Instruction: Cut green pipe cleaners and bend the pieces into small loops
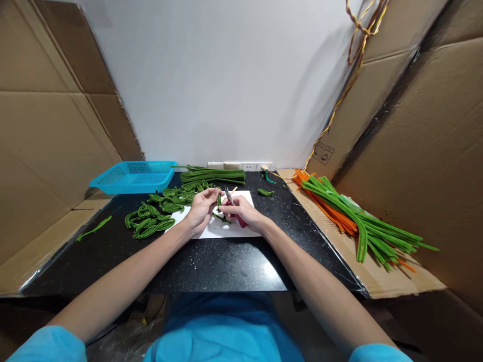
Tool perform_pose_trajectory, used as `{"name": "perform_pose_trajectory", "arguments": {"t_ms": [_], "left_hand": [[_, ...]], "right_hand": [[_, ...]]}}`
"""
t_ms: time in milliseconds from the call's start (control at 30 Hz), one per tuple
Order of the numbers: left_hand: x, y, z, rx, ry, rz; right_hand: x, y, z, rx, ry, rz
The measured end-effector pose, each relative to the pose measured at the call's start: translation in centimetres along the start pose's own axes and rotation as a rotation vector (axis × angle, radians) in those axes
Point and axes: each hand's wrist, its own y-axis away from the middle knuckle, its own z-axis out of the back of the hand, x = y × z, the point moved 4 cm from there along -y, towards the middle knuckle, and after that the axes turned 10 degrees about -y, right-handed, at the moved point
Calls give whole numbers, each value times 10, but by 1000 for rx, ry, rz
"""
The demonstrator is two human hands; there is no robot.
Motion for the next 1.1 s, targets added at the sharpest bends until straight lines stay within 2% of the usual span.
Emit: {"name": "perform_pose_trajectory", "arguments": {"t_ms": [533, 700, 833, 1100], "left_hand": [[-3, -1, 1, -27, 71, 28], [-7, 3, -4, 30, 126, 62], [-4, 4, -5, 49, 84, 80], [4, 2, -7, 137, 61, 87]], "right_hand": [[-1, -1, -1, -6, -40, 65], [2, -1, 5, -58, -67, 107], [2, 0, 6, -73, -57, 108], [5, 1, 0, -32, -130, 89]]}}
